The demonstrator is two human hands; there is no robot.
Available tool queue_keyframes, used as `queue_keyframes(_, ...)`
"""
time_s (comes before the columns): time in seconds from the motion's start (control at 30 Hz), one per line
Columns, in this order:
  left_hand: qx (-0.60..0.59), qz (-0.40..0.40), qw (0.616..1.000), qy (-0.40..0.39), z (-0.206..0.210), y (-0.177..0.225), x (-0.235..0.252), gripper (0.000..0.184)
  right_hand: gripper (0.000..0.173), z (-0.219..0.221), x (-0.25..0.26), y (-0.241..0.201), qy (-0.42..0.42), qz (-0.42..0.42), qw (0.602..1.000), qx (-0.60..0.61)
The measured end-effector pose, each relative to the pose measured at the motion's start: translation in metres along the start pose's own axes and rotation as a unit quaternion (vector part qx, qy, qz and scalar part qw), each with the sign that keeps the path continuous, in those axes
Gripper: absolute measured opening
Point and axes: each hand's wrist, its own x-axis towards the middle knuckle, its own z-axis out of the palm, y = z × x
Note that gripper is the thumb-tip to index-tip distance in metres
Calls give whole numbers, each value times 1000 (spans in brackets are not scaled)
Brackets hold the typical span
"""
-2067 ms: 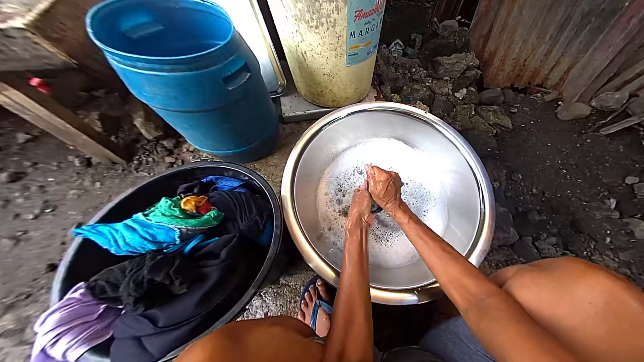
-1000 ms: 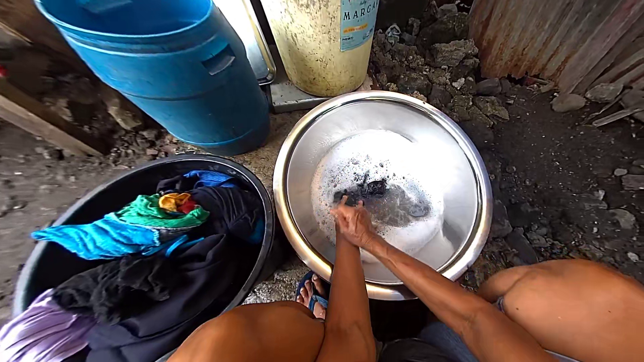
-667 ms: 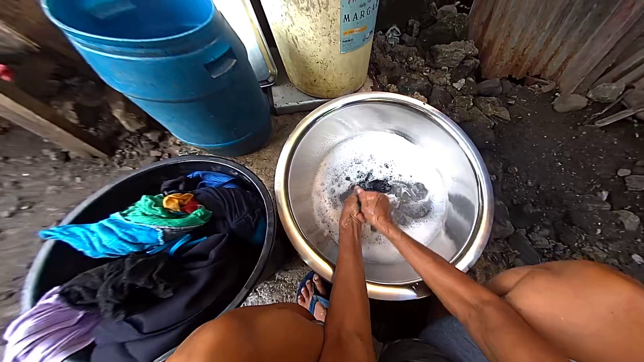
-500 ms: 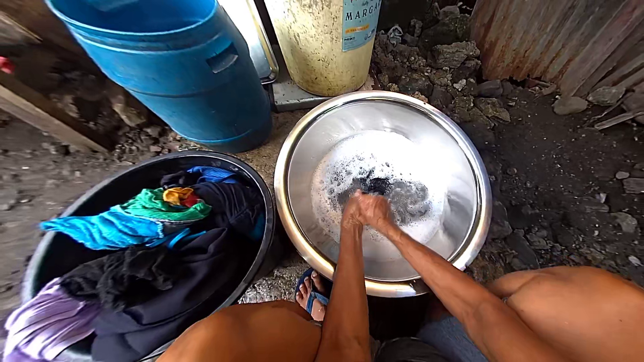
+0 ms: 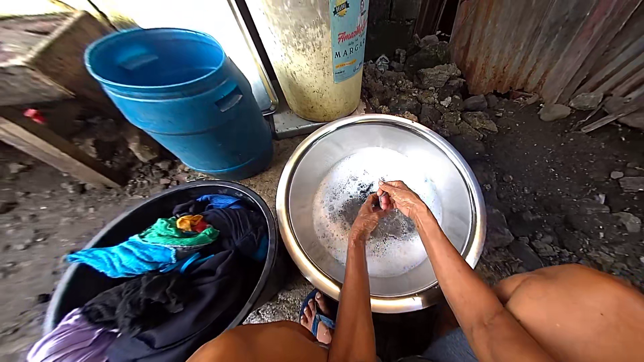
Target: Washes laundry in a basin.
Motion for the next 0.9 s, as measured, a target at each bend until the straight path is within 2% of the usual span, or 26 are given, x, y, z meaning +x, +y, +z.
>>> queue_keyframes(0.03,-11,22,999,28,5,-4,3,53,39,4,-4,-6,-21,-10,1000,-20)
queue_keyframes(0.07,-15,39,997,66,7,-9,7,40,37,7,-8,-12,-28,-15,999,-42)
queue_keyframes(0.1,-31,40,994,95,7,-12,10,26,34,8,-11,-18,-17,-24,998,-64)
queue_keyframes(0.13,-63,26,992,105,5,-11,10,20,31,8,-13,-23,9,-40,996,-85)
queue_keyframes(0.23,-152,-28,984,86,-2,2,2,25,31,-8,-6,-21,85,-76,985,-133)
queue_keyframes(0.4,-273,-50,957,89,-8,14,-5,26,27,-14,7,7,50,-24,985,-161)
queue_keyframes(0.57,-334,-26,941,52,-16,18,-7,34,32,-2,19,24,95,-108,957,-253)
queue_keyframes(0.67,-401,-52,909,97,-21,17,-5,35,26,3,17,18,111,-140,941,-288)
queue_keyframes(0.73,-400,-54,904,141,-21,13,-4,28,23,7,14,12,87,-147,939,-297)
queue_keyframes(0.9,-297,-1,948,115,-19,5,-2,12,23,17,10,11,100,-168,908,-370)
